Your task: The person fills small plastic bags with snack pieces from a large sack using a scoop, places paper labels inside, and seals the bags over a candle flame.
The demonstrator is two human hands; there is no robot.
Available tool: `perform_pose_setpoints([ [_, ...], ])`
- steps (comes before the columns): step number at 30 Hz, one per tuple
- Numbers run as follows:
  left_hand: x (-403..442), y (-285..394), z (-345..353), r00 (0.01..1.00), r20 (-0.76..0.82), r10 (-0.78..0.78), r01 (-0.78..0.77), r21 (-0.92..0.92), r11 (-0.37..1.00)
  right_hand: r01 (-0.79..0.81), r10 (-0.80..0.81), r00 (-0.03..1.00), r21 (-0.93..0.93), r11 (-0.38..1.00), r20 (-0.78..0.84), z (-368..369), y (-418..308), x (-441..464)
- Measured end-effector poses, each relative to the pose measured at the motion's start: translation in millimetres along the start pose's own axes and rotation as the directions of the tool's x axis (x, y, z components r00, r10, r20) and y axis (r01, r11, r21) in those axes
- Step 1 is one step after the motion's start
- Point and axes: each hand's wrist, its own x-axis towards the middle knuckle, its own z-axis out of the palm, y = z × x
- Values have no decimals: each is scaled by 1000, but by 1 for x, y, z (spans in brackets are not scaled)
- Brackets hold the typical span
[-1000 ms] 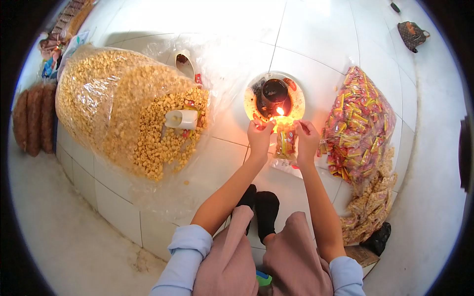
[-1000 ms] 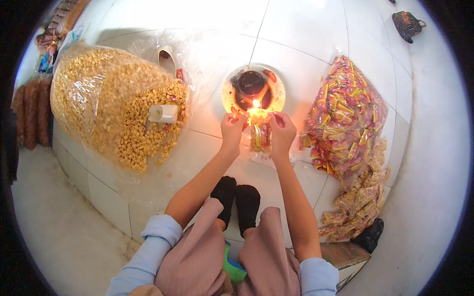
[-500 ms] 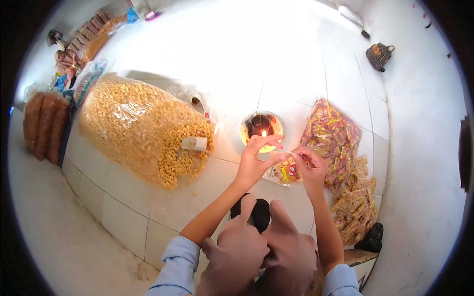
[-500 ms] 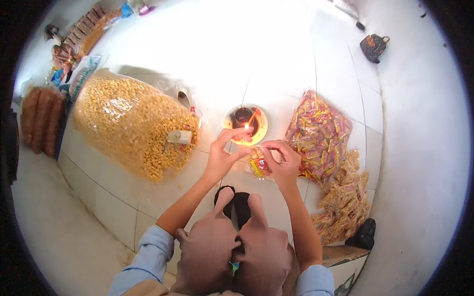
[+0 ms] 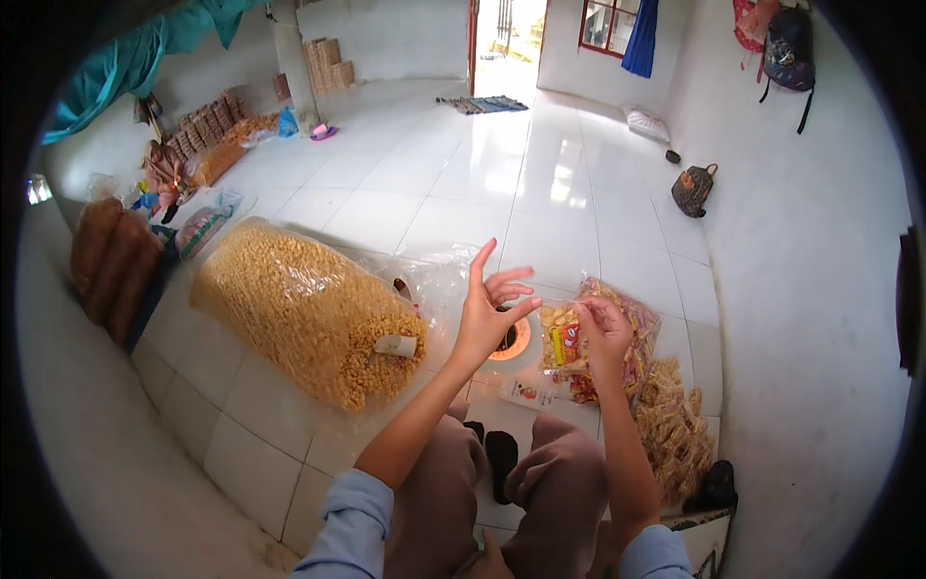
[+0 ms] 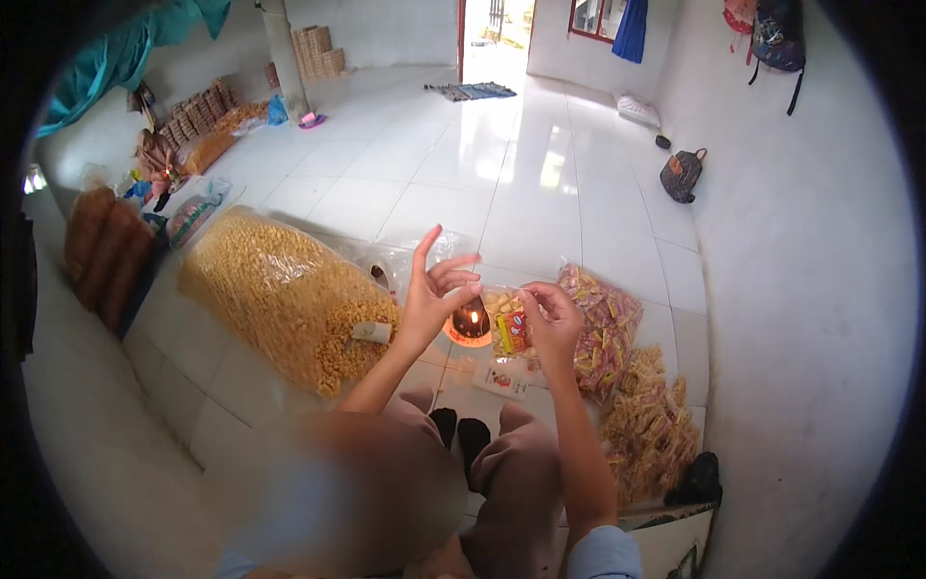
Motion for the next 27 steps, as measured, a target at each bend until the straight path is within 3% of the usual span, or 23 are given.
perform_pose_setpoints([
  [1,0,0,-2,1000,4,13,-13,-1,1000,10,-10,1000,37,999,-2,1,-3,-1],
  [3,3,-1,-5,983,120,-139,114,191,975,23,-23,1000,79,997,-1,1,0,1],
  [4,1,2,-3,981,42,-190,182,154,971,-5,6,1000,104,995,-5,2,1,0],
  [5,-3,-1,0,981,42,-190,182,155,971,-42,43,999,126,991,-8,2,4,-1],
  [7,-7,-3,8,975,-192,-111,107,-32,994,-20,23,999,101,995,-28,7,2,-3],
  [9,-7,-9,6,975,-194,-108,105,-24,994,-14,17,999,73,997,-42,9,7,-4],
  [11,-9,-20,5,979,-203,-4,47,208,977,-36,40,996,55,998,-78,7,13,-5],
  [12,-10,-28,3,978,-210,-11,56,208,976,-45,49,996,54,998,-73,7,17,-7],
  [14,-9,-43,-1,994,63,-87,71,221,973,-53,55,998,56,997,-36,6,23,-9],
  [15,-11,-44,2,993,72,-97,80,218,973,-58,61,997,52,997,-48,2,26,-12],
  [17,-12,-42,3,990,-64,-126,136,188,973,-51,53,997,38,998,-50,-3,31,-12],
  [18,-11,-44,1,988,-55,-142,150,192,970,-62,64,996,38,997,-65,-9,33,-14],
  [20,-2,-45,-3,953,-298,-58,107,153,982,-70,87,981,104,992,-176,-16,35,-8],
  [21,-4,-42,5,956,-283,-73,121,157,980,-77,96,976,105,992,-196,-18,34,-8],
  [23,-10,-38,26,955,75,-288,284,52,957,-98,117,973,100,990,-199,-22,30,-5],
  [25,-11,-42,30,956,96,-278,273,62,960,-87,101,977,84,993,-189,-21,27,-4],
  [27,-9,-46,40,950,-55,-308,303,-84,949,-61,72,976,58,996,-205,-36,23,0],
])
